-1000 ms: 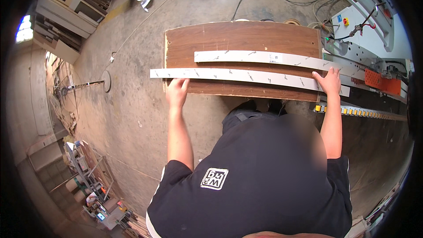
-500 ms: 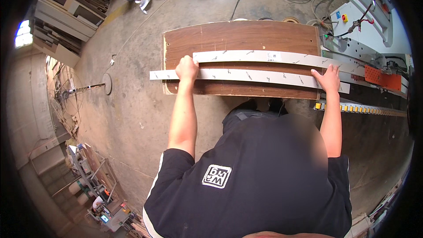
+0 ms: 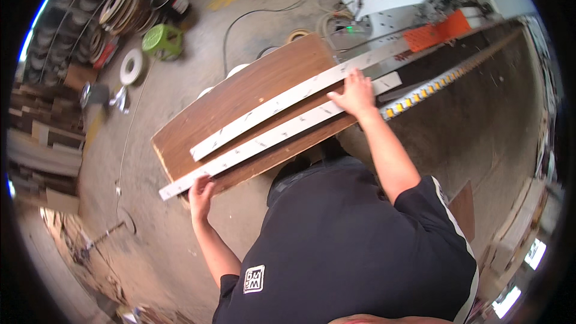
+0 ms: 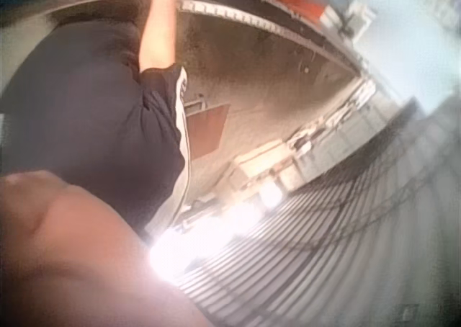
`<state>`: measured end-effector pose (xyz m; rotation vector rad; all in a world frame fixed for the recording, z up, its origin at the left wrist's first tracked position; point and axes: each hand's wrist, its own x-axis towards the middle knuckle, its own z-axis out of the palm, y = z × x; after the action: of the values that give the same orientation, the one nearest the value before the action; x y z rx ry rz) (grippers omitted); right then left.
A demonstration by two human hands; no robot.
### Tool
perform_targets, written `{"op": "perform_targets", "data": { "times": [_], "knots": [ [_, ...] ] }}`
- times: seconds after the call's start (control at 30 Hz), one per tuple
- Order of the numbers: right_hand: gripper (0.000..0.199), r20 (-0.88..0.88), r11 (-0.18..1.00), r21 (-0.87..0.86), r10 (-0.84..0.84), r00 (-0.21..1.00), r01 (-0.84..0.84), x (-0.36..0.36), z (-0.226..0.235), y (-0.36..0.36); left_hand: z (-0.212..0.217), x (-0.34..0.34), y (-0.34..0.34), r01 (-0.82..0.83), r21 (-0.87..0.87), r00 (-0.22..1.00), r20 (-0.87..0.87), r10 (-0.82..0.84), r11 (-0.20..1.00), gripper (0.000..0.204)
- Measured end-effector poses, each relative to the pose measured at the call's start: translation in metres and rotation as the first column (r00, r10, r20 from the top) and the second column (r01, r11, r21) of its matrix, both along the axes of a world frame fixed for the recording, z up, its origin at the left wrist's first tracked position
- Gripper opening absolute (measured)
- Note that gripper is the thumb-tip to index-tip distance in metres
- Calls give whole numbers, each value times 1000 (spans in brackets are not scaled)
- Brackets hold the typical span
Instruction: The person places long wood strips into a processing machine and later uses a handheld tool to apply glue to several strips positioned on a table.
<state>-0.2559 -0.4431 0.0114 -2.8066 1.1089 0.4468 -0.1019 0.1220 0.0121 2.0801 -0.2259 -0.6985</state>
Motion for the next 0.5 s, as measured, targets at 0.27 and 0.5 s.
{"op": "perform_targets", "data": {
  "times": [0.27,0.5],
  "knots": [
    [107,99,990,138,19,995,-32,1,-10,31,-55,55,-57,-283,392,846,531,36,875,39],
    [112,160,996,88,-11,987,-4,7,-20,-34,-96,82,-86,-392,-65,882,255,395,918,25]
  ]
}}
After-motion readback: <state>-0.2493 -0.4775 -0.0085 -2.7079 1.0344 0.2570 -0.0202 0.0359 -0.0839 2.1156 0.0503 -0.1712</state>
